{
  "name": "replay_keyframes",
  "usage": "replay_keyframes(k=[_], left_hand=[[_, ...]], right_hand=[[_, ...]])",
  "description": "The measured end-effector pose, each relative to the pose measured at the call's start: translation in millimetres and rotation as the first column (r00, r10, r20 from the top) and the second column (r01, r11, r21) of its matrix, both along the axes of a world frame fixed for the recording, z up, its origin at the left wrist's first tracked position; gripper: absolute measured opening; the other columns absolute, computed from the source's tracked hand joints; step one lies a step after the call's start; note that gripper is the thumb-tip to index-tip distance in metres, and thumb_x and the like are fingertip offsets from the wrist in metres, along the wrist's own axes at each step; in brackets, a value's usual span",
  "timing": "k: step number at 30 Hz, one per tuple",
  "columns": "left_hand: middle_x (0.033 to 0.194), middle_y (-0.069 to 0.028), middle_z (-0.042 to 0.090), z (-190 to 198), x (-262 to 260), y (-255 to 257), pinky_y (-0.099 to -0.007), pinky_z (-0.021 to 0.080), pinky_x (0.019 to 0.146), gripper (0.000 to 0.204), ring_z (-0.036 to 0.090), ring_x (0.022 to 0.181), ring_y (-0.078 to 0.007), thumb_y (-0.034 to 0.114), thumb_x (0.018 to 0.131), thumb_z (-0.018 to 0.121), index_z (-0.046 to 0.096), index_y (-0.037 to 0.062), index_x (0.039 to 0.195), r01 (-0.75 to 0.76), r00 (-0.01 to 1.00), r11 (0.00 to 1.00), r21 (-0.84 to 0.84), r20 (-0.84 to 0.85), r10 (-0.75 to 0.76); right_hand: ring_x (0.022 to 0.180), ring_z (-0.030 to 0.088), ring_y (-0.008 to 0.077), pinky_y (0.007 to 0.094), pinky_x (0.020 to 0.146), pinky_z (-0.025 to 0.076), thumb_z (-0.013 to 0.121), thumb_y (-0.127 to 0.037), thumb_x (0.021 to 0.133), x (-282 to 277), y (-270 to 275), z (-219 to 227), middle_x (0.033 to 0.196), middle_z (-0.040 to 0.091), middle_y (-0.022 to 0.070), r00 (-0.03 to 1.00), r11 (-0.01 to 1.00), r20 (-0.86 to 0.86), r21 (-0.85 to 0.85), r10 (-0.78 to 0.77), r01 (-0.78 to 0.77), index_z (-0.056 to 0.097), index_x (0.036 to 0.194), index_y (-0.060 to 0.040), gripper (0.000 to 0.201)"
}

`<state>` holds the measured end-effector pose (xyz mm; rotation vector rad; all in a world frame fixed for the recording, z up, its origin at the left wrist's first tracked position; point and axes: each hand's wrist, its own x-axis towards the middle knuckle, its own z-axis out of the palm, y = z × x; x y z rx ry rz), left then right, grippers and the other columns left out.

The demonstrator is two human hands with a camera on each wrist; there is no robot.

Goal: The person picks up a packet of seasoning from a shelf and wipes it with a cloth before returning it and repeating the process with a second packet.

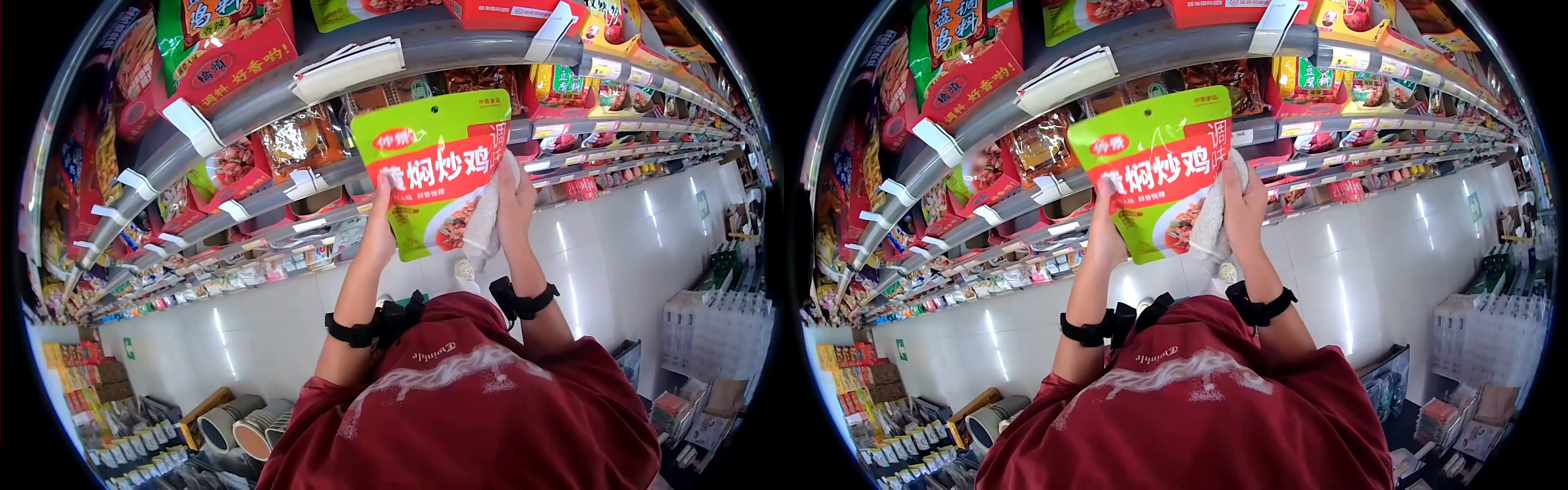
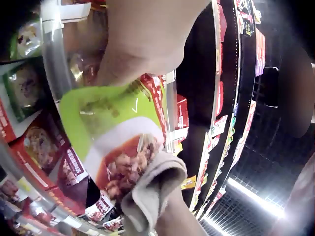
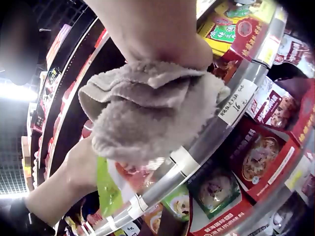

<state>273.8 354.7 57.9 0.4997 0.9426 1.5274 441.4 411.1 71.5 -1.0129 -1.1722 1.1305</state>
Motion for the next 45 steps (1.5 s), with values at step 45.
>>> replay_keyframes(k=[45], left_hand=[[0.089, -0.0071, 0.055, 17, -4, -22, -0.0228, 0.04, 0.068, 0.035, 0.049, 0.077, -0.0109, 0.027, 0.09, 0.037, 0.048, -0.0027, 0.105, -0.078, 0.905, 0.996, -0.051, -0.422, 0.049]], right_hand=[[0.118, 0.03, 0.0321, 0.0497, 0.097, 0.015, 0.051, -0.031, 0.076, -85, -18, -7, 0.123, 0.037, 0.0116, 0.813, 0.8, 0.569, 0.542, -0.123, -0.259, 0.047, 0.115, -0.0094, 0.044]])
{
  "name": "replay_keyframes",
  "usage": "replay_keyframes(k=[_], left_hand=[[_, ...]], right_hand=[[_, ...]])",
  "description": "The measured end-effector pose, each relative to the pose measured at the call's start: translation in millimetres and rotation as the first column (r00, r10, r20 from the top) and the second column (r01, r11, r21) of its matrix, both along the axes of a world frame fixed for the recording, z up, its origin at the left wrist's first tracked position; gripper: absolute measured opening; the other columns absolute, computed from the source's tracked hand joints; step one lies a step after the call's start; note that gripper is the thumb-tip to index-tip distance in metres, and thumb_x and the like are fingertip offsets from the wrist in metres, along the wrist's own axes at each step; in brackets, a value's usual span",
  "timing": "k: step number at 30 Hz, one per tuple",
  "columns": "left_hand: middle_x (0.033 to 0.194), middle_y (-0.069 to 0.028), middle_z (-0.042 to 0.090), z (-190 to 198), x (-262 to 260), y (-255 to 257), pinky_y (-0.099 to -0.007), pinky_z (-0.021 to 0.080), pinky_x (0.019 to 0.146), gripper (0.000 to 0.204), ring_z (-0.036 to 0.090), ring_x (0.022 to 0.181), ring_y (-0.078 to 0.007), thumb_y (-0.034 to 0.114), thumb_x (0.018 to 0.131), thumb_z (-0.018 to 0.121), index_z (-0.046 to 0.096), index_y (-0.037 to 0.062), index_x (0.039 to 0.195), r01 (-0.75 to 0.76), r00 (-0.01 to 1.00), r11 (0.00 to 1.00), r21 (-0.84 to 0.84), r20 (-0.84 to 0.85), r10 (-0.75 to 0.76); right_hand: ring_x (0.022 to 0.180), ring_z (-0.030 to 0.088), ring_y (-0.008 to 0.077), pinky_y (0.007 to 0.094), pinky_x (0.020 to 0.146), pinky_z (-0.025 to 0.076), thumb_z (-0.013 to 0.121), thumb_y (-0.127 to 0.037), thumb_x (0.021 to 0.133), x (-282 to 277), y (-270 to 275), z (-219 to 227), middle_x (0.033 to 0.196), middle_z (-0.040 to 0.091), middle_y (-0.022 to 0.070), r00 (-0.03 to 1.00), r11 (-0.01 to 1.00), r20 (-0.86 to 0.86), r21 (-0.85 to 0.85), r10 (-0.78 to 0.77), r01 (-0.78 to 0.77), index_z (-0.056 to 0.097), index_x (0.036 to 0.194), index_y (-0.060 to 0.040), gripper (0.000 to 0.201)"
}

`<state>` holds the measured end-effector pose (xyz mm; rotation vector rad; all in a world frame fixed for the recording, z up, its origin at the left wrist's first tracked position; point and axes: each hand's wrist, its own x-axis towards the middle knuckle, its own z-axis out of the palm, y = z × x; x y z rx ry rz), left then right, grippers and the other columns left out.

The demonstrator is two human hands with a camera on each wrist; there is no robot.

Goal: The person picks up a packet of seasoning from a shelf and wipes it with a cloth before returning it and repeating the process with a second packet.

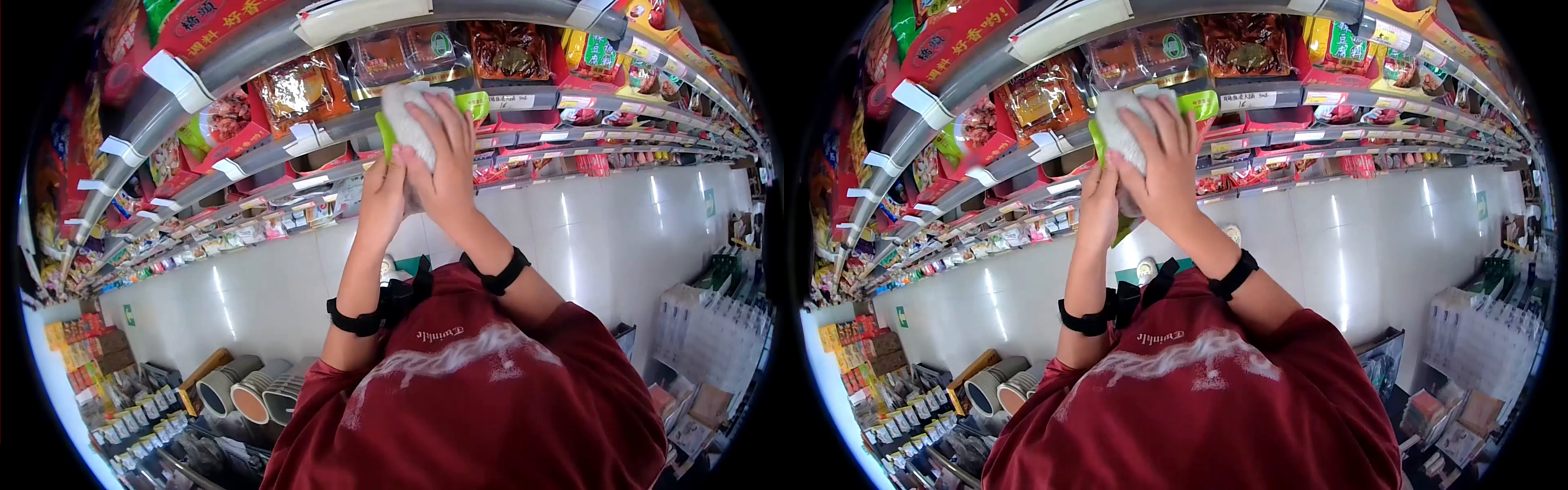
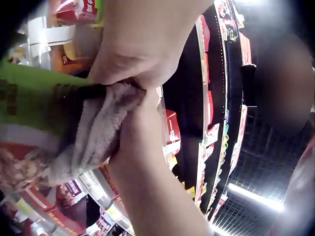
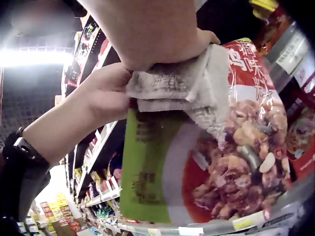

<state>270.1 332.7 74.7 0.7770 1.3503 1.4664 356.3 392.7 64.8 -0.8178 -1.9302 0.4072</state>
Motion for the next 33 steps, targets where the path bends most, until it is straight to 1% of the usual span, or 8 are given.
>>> replay_keyframes(k=[2, 4, 10, 16, 20, 22, 24, 33], left_hand=[[0.09, -0.0071, 0.055, 5, -3, 0, -0.0237, 0.039, 0.07, 0.043, 0.047, 0.078, -0.0108, 0.035, 0.09, 0.037, 0.049, -0.0026, 0.106, 0.084, 0.993, 0.983, -0.162, -0.063, -0.095], [0.091, -0.0069, 0.055, 2, 3, -1, -0.0247, 0.038, 0.074, 0.043, 0.048, 0.081, -0.0109, 0.036, 0.09, 0.037, 0.05, -0.0023, 0.104, -0.052, 0.978, 0.997, 0.048, -0.198, 0.061], [0.107, -0.0104, 0.051, -5, -19, -5, -0.0331, 0.041, 0.085, 0.049, 0.051, 0.098, -0.0183, 0.039, 0.085, 0.045, 0.042, -0.0014, 0.113, -0.263, 0.961, 0.964, -0.048, 0.074, 0.266], [0.107, -0.0098, 0.051, -6, -33, 1, -0.033, 0.042, 0.082, 0.045, 0.051, 0.097, -0.0185, 0.037, 0.087, 0.042, 0.043, -0.0015, 0.11, -0.322, 0.903, 0.939, 0.119, 0.335, 0.267], [0.107, -0.0106, 0.051, -3, -21, 6, -0.0337, 0.042, 0.084, 0.045, 0.052, 0.098, -0.0193, 0.037, 0.088, 0.039, 0.042, -0.0009, 0.112, -0.254, 0.924, 0.965, 0.062, 0.31, 0.223], [0.104, -0.0104, 0.052, -1, -12, 7, -0.0309, 0.042, 0.082, 0.044, 0.052, 0.094, -0.0176, 0.037, 0.088, 0.039, 0.044, -0.0013, 0.11, -0.213, 0.931, 0.973, 0.091, 0.322, 0.174], [0.101, -0.009, 0.053, -6, -6, 5, -0.0278, 0.042, 0.078, 0.042, 0.052, 0.09, -0.0144, 0.034, 0.089, 0.038, 0.047, -0.0019, 0.107, -0.113, 0.993, 0.993, 0.021, 0.028, 0.113], [0.089, -0.0053, 0.055, 5, 1, 8, -0.0241, 0.041, 0.068, 0.04, 0.051, 0.077, -0.0101, 0.034, 0.089, 0.04, 0.052, -0.0029, 0.099, -0.064, 0.996, 0.997, 0.042, 0.062, 0.061]], right_hand=[[0.112, 0.035, 0.0324, 0.0463, 0.095, 0.022, 0.05, -0.028, 0.079, 4, 14, -7, 0.117, 0.041, 0.0145, 0.996, 0.995, 0.007, 0.032, -0.093, 0.093, 0.047, 0.112, -0.007, 0.04], [0.105, 0.041, 0.0337, 0.0412, 0.09, 0.03, 0.047, -0.027, 0.082, 12, 26, -20, 0.111, 0.044, 0.0181, 0.975, 0.971, -0.221, -0.238, -0.021, -0.033, 0.046, 0.112, -0.0036, 0.038], [0.095, 0.047, 0.0344, 0.037, 0.085, 0.035, 0.04, -0.028, 0.087, 39, 46, -70, 0.102, 0.05, 0.022, 0.981, 0.901, -0.089, -0.417, -0.174, 0.122, 0.043, 0.111, 0.0037, 0.04], [0.105, 0.043, 0.0255, 0.0321, 0.089, 0.032, 0.04, -0.027, 0.088, 57, 33, -43, 0.112, 0.046, 0.0188, 0.807, 0.786, -0.4, -0.606, -0.435, 0.124, 0.036, 0.116, 0.0041, 0.042], [0.104, 0.041, 0.0277, 0.0348, 0.09, 0.03, 0.041, -0.031, 0.086, 46, 8, 5, 0.114, 0.041, 0.0192, 0.827, 0.907, -0.49, -0.419, -0.275, 0.053, 0.034, 0.119, 0.0026, 0.048], [0.105, 0.038, 0.0324, 0.0413, 0.091, 0.027, 0.043, -0.036, 0.084, 33, -6, 11, 0.116, 0.036, 0.0207, 0.936, 0.995, -0.349, -0.102, -0.046, 0.011, 0.035, 0.122, -0.0021, 0.052], [0.109, 0.031, 0.036, 0.0478, 0.093, 0.021, 0.046, -0.041, 0.08, 16, -22, 12, 0.118, 0.032, 0.0204, 0.997, 0.996, -0.06, -0.07, 0.054, -0.058, 0.036, 0.124, -0.0083, 0.055], [0.112, 0.027, 0.0358, 0.0497, 0.096, 0.015, 0.048, -0.035, 0.078, 12, -6, -1, 0.121, 0.03, 0.0183, 0.992, 0.991, 0.007, -0.048, -0.125, 0.126, 0.039, 0.122, -0.0113, 0.051]])
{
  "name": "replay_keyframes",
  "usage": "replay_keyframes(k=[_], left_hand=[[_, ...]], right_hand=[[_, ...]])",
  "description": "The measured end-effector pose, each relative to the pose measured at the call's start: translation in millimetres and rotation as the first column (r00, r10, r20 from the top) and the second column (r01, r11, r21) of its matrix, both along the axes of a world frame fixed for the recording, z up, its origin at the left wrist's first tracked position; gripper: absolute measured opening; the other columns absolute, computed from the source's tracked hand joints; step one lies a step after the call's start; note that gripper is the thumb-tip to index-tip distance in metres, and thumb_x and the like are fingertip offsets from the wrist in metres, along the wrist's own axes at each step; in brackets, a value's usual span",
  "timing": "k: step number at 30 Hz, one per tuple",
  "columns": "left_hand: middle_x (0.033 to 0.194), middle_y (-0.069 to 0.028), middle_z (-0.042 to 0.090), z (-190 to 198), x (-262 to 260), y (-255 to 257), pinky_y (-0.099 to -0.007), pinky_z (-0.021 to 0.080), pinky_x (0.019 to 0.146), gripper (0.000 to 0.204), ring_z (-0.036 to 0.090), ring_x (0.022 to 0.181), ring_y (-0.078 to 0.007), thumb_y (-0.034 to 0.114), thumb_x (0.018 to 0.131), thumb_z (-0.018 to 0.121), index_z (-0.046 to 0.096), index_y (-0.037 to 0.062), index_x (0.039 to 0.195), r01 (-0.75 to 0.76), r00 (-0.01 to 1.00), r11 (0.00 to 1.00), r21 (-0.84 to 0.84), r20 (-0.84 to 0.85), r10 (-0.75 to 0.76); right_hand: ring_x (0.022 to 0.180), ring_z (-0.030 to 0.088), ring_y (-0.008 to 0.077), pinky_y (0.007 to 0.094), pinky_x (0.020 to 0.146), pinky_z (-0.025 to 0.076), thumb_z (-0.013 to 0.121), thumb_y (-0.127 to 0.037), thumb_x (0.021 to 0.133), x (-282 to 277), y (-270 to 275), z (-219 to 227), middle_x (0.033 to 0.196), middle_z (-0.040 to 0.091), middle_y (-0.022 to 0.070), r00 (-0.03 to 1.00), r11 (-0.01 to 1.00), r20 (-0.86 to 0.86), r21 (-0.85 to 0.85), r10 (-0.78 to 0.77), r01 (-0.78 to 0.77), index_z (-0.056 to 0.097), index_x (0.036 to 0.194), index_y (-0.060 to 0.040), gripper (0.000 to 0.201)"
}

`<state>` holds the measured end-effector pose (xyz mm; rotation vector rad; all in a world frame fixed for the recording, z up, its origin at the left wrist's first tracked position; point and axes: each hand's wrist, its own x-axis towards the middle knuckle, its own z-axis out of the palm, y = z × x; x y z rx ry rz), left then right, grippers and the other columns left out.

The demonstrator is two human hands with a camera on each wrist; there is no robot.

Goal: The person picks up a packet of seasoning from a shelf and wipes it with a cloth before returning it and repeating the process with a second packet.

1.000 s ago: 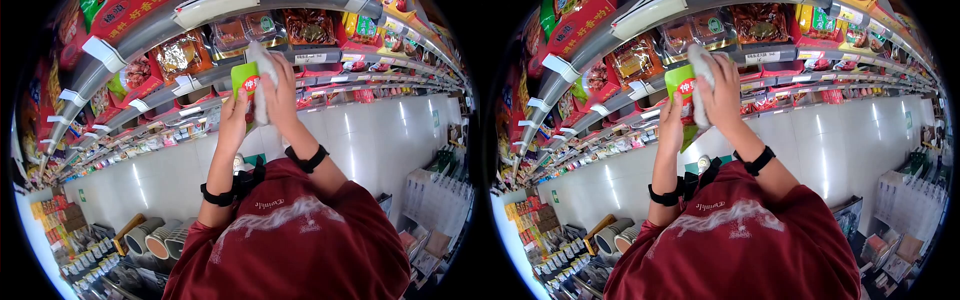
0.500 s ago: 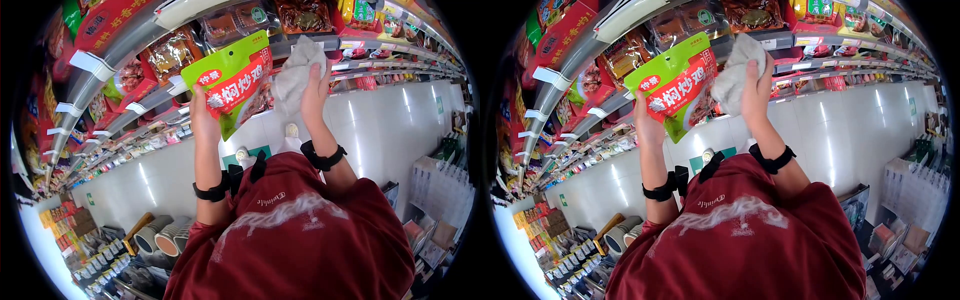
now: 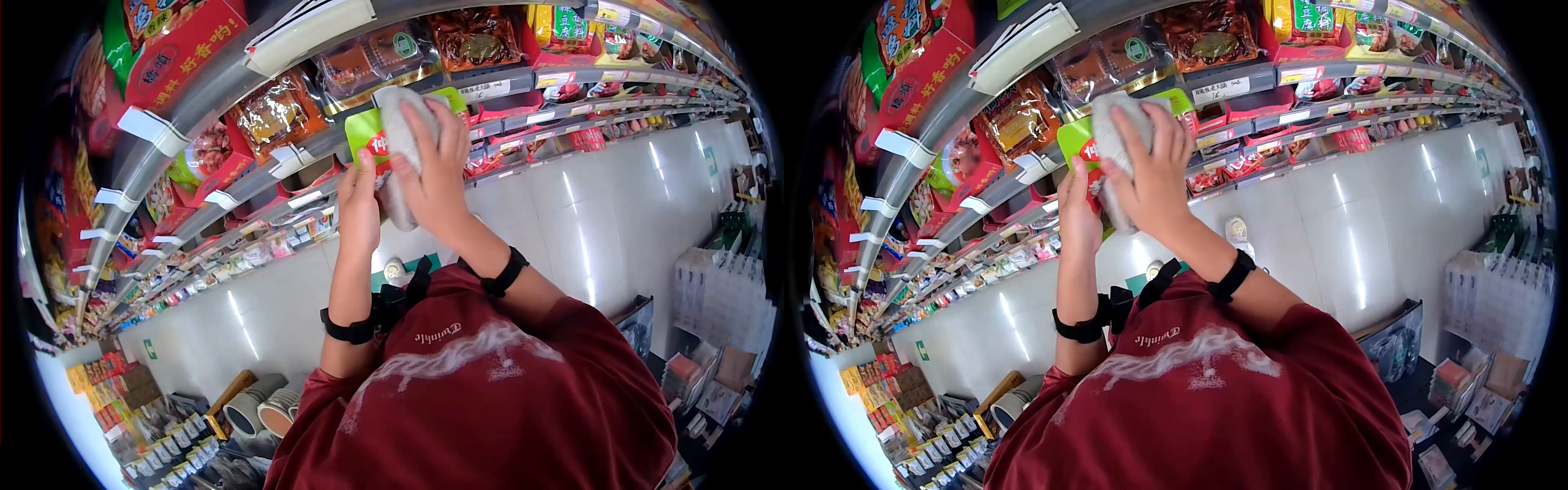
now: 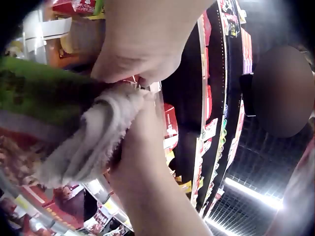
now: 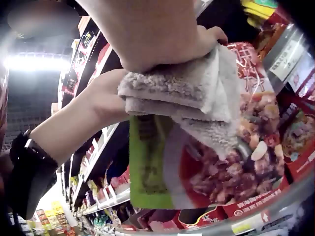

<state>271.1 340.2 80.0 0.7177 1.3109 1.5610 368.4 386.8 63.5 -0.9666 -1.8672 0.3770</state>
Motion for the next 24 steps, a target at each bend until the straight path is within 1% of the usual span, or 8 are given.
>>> replay_keyframes(k=[3, 5, 6, 8, 11, 16, 19, 24], left_hand=[[0.094, -0.0081, 0.056, 11, 3, -1, -0.0269, 0.041, 0.077, 0.043, 0.053, 0.084, -0.0128, 0.036, 0.088, 0.041, 0.051, -0.0045, 0.099, -0.033, 0.992, 0.999, 0.038, 0.122, 0.028], [0.098, -0.0103, 0.056, 10, -1, -2, -0.0277, 0.041, 0.08, 0.044, 0.054, 0.088, -0.0147, 0.035, 0.087, 0.043, 0.05, -0.0053, 0.101, -0.031, 0.986, 0.998, 0.047, 0.167, 0.023], [0.101, -0.0108, 0.054, 9, -3, -3, -0.0303, 0.04, 0.082, 0.042, 0.053, 0.092, -0.0167, 0.035, 0.086, 0.044, 0.049, -0.0041, 0.103, -0.01, 0.981, 0.999, 0.047, 0.193, 0.001], [0.105, -0.0112, 0.052, 8, -8, -3, -0.0328, 0.039, 0.085, 0.042, 0.051, 0.096, -0.0186, 0.034, 0.086, 0.046, 0.047, -0.0029, 0.106, 0.011, 0.976, 0.998, 0.055, 0.217, -0.022], [0.105, -0.0116, 0.052, 6, -14, -2, -0.0332, 0.039, 0.085, 0.04, 0.051, 0.096, -0.0189, 0.032, 0.086, 0.047, 0.047, -0.0031, 0.105, 0.005, 0.974, 1.0, 0.031, 0.225, -0.012], [0.096, -0.0106, 0.057, -9, -20, 6, -0.0259, 0.042, 0.078, 0.043, 0.055, 0.087, -0.0135, 0.036, 0.086, 0.045, 0.052, -0.0046, 0.099, 0.02, 0.984, 1.0, -0.006, 0.178, -0.019], [0.097, -0.0102, 0.057, -10, -15, 7, -0.0249, 0.04, 0.079, 0.046, 0.054, 0.087, -0.013, 0.039, 0.086, 0.043, 0.052, -0.0044, 0.099, 0.099, 0.977, 0.994, -0.049, 0.193, -0.088], [0.111, -0.0117, 0.051, -9, -1, 7, -0.034, 0.035, 0.091, 0.047, 0.047, 0.104, -0.0188, 0.037, 0.088, 0.038, 0.044, -0.0033, 0.111, 0.234, 0.961, 0.972, -0.04, 0.163, -0.224]], right_hand=[[0.109, 0.033, 0.0341, 0.043, 0.096, 0.019, 0.047, -0.031, 0.08, 14, 18, -12, 0.117, 0.035, 0.0194, 0.992, 0.991, -0.094, -0.113, -0.08, 0.069, 0.038, 0.122, -0.0071, 0.049], [0.107, 0.037, 0.0283, 0.0352, 0.095, 0.024, 0.047, -0.034, 0.082, 26, 31, -21, 0.116, 0.039, 0.0188, 0.881, 0.917, -0.47, -0.375, -0.06, -0.138, 0.037, 0.121, -0.0011, 0.052], [0.107, 0.037, 0.0283, 0.0352, 0.095, 0.024, 0.047, -0.034, 0.082, 32, 32, -26, 0.116, 0.039, 0.0188, 0.88, 0.917, -0.47, -0.374, -0.06, -0.137, 0.037, 0.121, -0.0011, 0.052], [0.104, 0.042, 0.0215, 0.0288, 0.091, 0.029, 0.05, -0.037, 0.082, 41, 36, -36, 0.114, 0.044, 0.0164, 0.683, 0.7, -0.706, -0.584, -0.187, -0.412, 0.038, 0.118, 0.0036, 0.056], [0.099, 0.046, 0.0184, 0.0277, 0.087, 0.033, 0.052, -0.039, 0.08, 49, 35, -44, 0.11, 0.048, 0.0147, 0.674, 0.626, -0.706, -0.63, -0.216, -0.459, 0.042, 0.114, 0.0051, 0.057], [0.068, 0.051, 0.009, 0.0213, 0.062, 0.041, 0.057, -0.032, 0.08, 50, 33, -33, 0.079, 0.058, 0.0048, 0.653, 0.752, -0.682, -0.608, -0.329, -0.255, 0.056, 0.095, 0.0042, 0.039], [0.064, 0.049, 0.0074, 0.0202, 0.058, 0.04, 0.055, -0.031, 0.081, 62, 32, -22, 0.075, 0.056, 0.0029, 0.59, 0.773, -0.718, -0.59, -0.37, -0.233, 0.058, 0.092, 0.0025, 0.036], [0.063, 0.051, 0.0076, 0.0206, 0.055, 0.042, 0.052, -0.034, 0.083, 83, 40, -25, 0.075, 0.053, 0.0021, 0.615, 0.805, -0.705, -0.564, -0.354, -0.183, 0.055, 0.084, -0.0015, 0.032]])
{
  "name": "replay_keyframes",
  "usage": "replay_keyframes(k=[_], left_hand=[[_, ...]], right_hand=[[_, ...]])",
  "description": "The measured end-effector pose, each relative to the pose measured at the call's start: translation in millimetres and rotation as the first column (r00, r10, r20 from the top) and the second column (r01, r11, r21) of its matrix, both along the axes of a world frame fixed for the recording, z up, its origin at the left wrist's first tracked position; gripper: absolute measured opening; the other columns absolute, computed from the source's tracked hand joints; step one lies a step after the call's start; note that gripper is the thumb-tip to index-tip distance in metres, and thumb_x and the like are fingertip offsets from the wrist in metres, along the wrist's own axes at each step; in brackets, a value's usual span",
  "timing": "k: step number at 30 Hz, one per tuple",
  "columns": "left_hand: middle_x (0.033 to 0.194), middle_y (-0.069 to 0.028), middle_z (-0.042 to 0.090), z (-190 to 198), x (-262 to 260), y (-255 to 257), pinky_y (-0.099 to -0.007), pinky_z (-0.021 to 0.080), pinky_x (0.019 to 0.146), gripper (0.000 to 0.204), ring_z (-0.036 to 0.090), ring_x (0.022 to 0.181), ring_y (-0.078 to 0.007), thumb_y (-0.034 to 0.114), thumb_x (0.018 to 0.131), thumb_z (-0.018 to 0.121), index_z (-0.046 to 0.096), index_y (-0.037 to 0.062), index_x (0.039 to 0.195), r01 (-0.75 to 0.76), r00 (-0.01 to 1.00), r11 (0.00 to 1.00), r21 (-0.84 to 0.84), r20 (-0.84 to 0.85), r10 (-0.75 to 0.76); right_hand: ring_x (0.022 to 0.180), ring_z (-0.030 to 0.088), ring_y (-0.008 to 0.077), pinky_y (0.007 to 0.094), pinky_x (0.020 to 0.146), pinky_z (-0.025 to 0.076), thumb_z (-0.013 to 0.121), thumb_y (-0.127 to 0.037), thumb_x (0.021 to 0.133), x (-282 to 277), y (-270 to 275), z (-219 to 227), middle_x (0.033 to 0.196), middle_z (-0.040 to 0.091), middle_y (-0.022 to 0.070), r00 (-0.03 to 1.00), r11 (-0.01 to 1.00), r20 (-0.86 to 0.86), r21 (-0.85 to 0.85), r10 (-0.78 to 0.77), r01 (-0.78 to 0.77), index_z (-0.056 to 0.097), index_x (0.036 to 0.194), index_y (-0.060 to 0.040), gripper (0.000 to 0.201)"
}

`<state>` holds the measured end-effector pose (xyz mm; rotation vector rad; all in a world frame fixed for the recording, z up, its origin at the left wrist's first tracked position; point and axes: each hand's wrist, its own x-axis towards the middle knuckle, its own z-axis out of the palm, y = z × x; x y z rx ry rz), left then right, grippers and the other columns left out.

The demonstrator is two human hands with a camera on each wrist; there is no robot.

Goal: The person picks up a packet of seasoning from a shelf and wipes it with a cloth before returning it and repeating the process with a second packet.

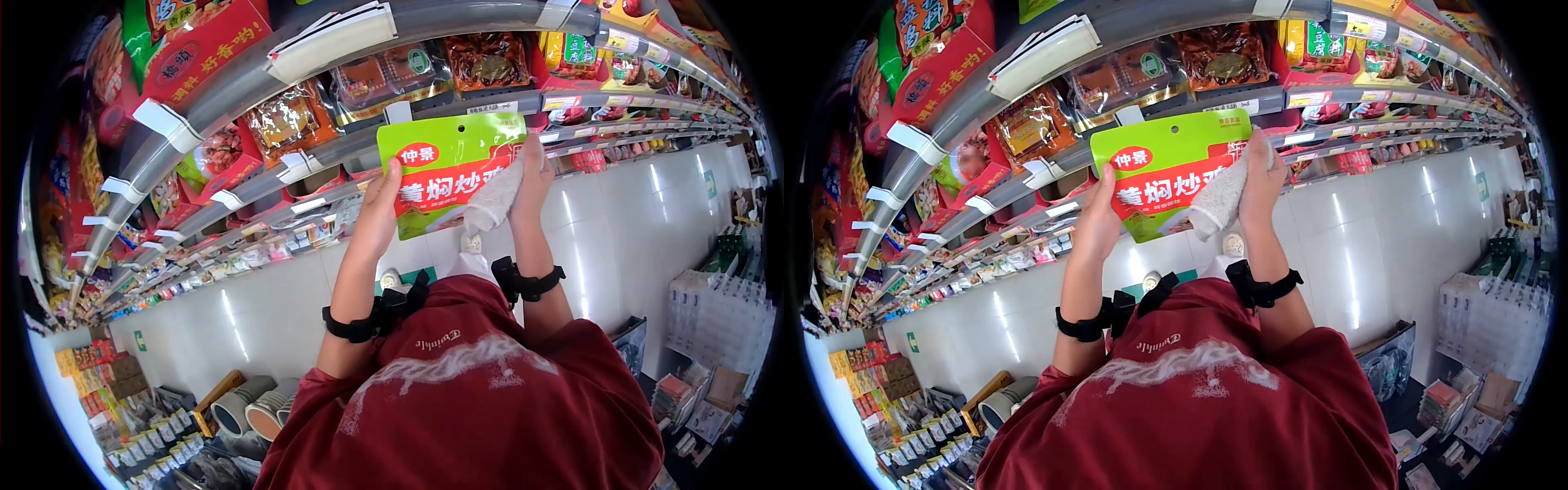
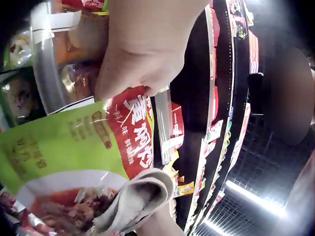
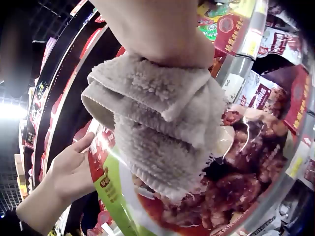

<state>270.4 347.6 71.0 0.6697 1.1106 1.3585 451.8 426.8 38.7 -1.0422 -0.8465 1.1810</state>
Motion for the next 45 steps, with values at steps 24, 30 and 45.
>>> replay_keyframes(k=[24, 30, 45], left_hand=[[0.104, -0.0108, 0.053, -3, -16, 1, -0.0284, 0.041, 0.082, 0.042, 0.052, 0.094, -0.0165, 0.034, 0.087, 0.043, 0.045, -0.0015, 0.108, -0.144, 0.956, 0.988, 0.055, 0.267, 0.124], [0.095, -0.0092, 0.054, -7, -24, 2, -0.0332, 0.043, 0.079, 0.03, 0.053, 0.088, -0.0189, 0.028, 0.087, 0.04, 0.046, 0.0032, 0.104, -0.156, 0.883, 0.987, 0.028, 0.453, 0.126], [0.104, -0.0106, 0.055, -4, -31, 4, -0.0333, 0.042, 0.083, 0.033, 0.055, 0.093, -0.0186, 0.027, 0.088, 0.042, 0.044, 0.0017, 0.109, -0.295, 0.89, 0.955, 0.01, 0.367, 0.271]], right_hand=[[0.096, 0.041, 0.032, 0.0419, 0.083, 0.032, 0.061, -0.018, 0.068, -74, -30, 57, 0.106, 0.043, 0.015, 0.712, 0.678, 0.643, 0.658, -0.282, -0.326, 0.044, 0.117, -0.0084, 0.052], [0.09, 0.042, 0.0248, 0.0356, 0.075, 0.036, 0.065, -0.023, 0.058, -94, -63, 17, 0.112, 0.042, 0.0092, 0.475, 0.63, 0.831, 0.539, -0.289, -0.559, 0.047, 0.118, -0.0169, 0.063], [0.088, 0.049, 0.0231, 0.0358, 0.074, 0.04, 0.069, -0.013, 0.047, -66, -65, -28, 0.101, 0.049, 0.0067, 0.452, 0.527, 0.877, 0.465, -0.164, -0.711, 0.057, 0.105, -0.0154, 0.06]])
